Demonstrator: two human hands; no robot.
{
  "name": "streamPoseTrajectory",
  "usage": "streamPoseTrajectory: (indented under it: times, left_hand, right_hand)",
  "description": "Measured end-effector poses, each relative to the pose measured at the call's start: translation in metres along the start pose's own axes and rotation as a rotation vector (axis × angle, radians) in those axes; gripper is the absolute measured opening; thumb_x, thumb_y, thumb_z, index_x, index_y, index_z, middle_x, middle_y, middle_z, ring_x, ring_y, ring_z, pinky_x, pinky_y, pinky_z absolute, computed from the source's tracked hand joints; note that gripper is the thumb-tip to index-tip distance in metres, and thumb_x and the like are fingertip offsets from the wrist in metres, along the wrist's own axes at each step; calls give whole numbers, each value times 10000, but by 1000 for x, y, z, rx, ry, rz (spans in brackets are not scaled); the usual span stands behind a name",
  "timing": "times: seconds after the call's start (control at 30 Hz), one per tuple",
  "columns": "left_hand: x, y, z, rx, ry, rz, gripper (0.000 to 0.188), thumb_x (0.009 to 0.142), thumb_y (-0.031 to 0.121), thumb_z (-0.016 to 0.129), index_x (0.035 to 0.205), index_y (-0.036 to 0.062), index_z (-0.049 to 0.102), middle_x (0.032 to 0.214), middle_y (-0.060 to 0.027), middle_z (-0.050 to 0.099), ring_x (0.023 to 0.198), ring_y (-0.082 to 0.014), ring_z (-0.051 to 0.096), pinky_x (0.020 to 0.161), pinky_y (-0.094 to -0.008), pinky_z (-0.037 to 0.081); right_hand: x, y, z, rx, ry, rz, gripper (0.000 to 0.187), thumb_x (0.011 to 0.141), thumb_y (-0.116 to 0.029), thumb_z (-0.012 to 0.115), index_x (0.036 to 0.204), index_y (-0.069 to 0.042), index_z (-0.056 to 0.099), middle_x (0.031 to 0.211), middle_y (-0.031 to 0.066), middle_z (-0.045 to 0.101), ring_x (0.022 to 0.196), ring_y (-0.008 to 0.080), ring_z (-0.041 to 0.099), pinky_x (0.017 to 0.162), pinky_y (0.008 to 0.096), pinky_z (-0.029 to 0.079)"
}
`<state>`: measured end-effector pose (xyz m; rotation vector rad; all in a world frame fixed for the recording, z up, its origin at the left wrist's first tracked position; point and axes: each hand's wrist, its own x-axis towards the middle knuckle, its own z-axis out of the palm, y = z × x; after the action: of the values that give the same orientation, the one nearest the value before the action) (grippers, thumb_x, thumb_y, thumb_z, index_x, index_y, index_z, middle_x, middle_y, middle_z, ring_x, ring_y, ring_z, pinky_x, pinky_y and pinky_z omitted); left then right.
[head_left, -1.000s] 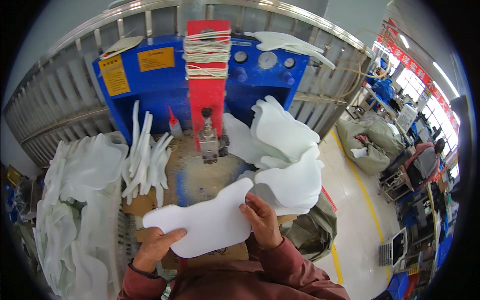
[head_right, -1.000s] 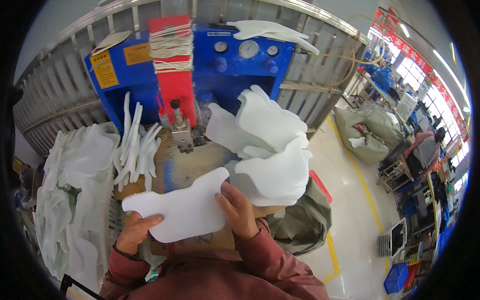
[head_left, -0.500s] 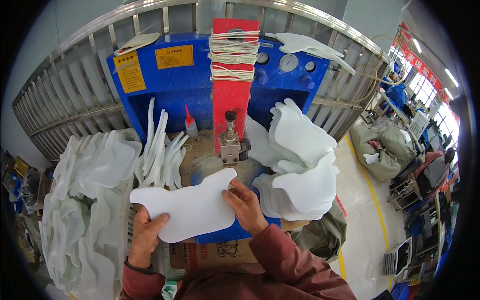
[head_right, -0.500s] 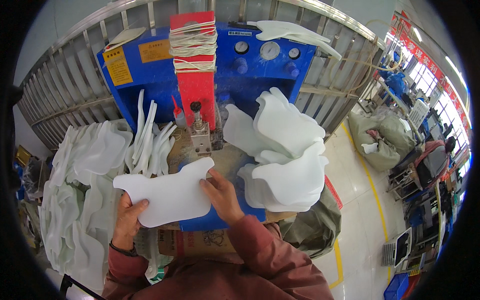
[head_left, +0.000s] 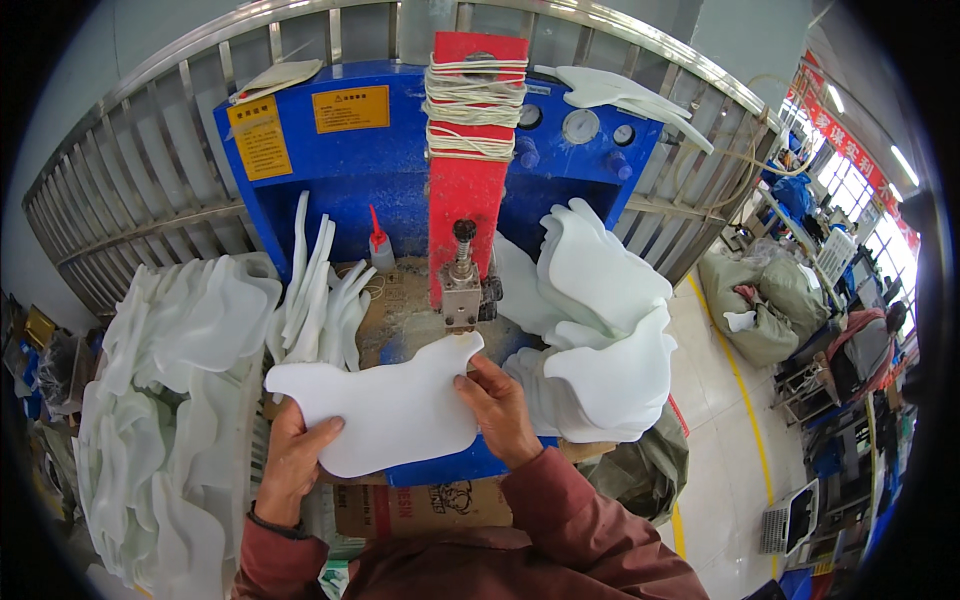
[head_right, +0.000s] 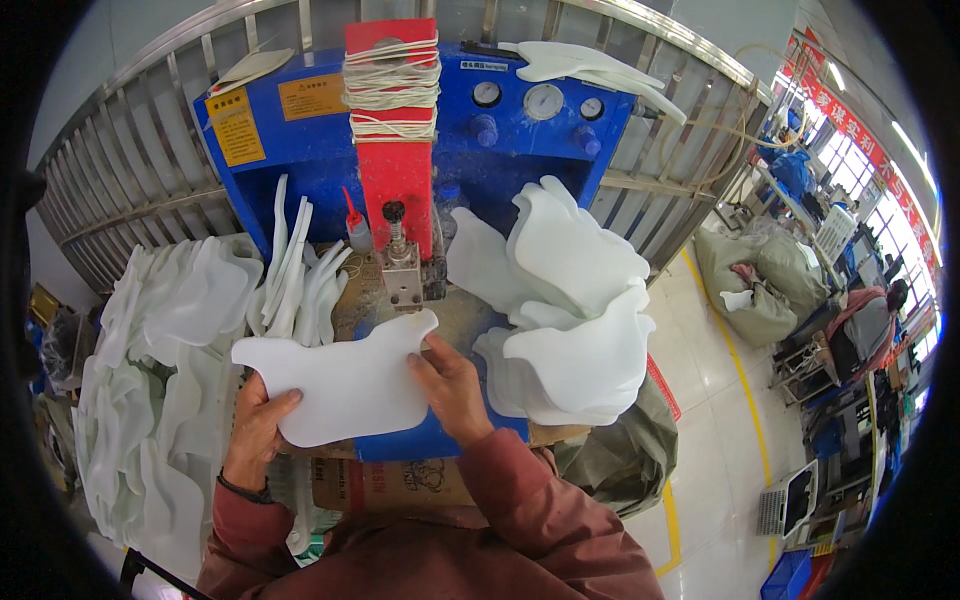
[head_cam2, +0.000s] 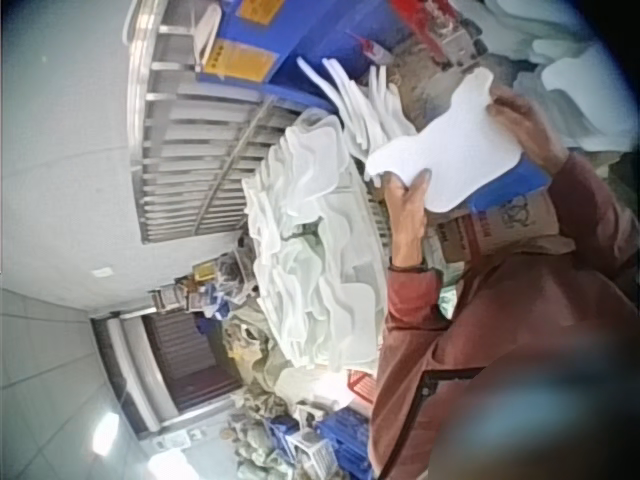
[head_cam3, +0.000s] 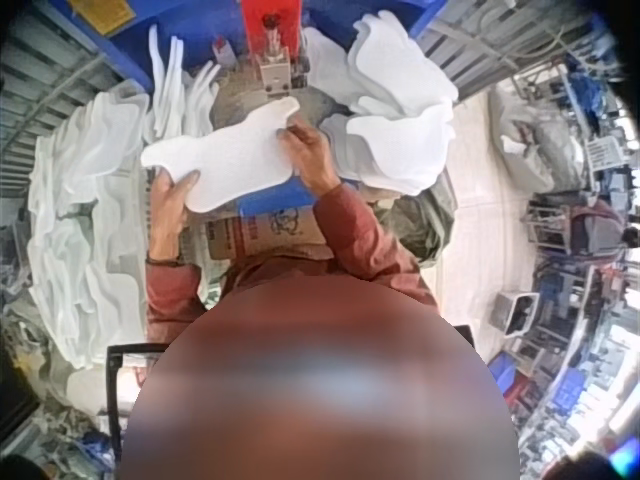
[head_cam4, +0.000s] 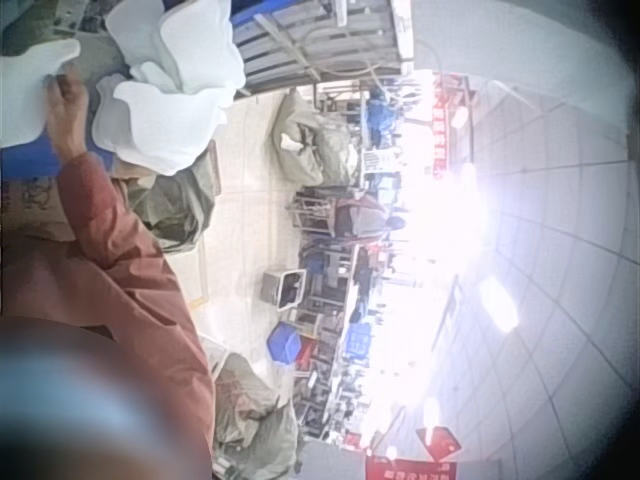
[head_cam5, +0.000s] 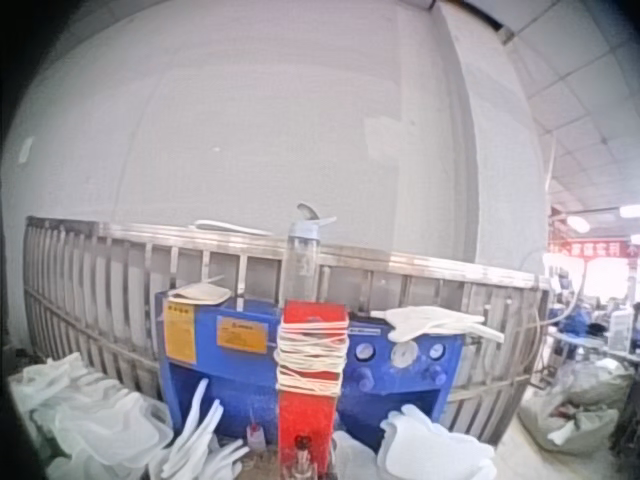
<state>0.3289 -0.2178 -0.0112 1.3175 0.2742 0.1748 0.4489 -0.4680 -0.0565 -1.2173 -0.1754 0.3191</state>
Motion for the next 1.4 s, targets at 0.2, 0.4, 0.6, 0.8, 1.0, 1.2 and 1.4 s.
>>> streamPoseTrajectory:
  times: [0.2,0.4,0.6,0.8,1.0,1.2,1.4]
  left_hand:
    - [13,-2,6,23,-45,-1,492,918,23,664,1396,-27,556,1259,-118,692,1116,-210,683,984,-366,542]
    - [28,2,17,11,-74,-26,475,926,10,649,1390,-35,559,1256,-118,694,1127,-203,677,1005,-359,528]
    - [38,5,33,-27,-122,-36,478,946,-1,652,1412,-31,550,1260,-103,678,1112,-188,659,992,-340,525]
    - [50,1,44,-6,-178,-33,476,954,10,663,1413,-34,546,1259,-107,675,1113,-185,657,985,-340,531]
    - [65,-5,52,-20,-214,-57,423,952,14,667,1362,-43,580,1238,-108,679,1098,-182,659,966,-333,533]
    - [84,-17,61,12,-267,-53,408,952,34,679,1342,-52,593,1216,-109,687,1074,-175,663,956,-327,533]
    - [99,-15,56,1,-259,-22,421,957,26,658,1365,-45,584,1241,-119,690,1084,-177,671,964,-324,532]
  right_hand:
    - [1,-7,-9,-89,69,-16,366,1022,-93,652,1368,23,619,1000,25,697,876,76,617,760,252,509]
    - [10,-10,-16,-34,118,-38,350,1020,-70,651,1359,10,622,1059,33,709,918,92,640,802,263,524]
    - [12,-20,-28,-36,151,-75,424,1020,-105,658,1404,52,572,1033,47,708,891,88,636,757,254,519]
    - [11,-32,-36,-9,184,-110,401,1021,-91,652,1390,51,590,1108,62,718,952,110,657,834,265,536]
    - [13,-37,-44,-16,232,-138,378,1022,-76,640,1378,47,604,1133,69,718,981,128,674,869,281,549]
    - [10,-51,-52,-70,266,-151,399,1028,-92,625,1396,57,587,1116,70,712,964,125,671,861,269,540]
    - [24,-51,-46,-51,297,-209,374,1027,-79,638,1368,69,605,1096,49,719,944,99,643,839,251,516]
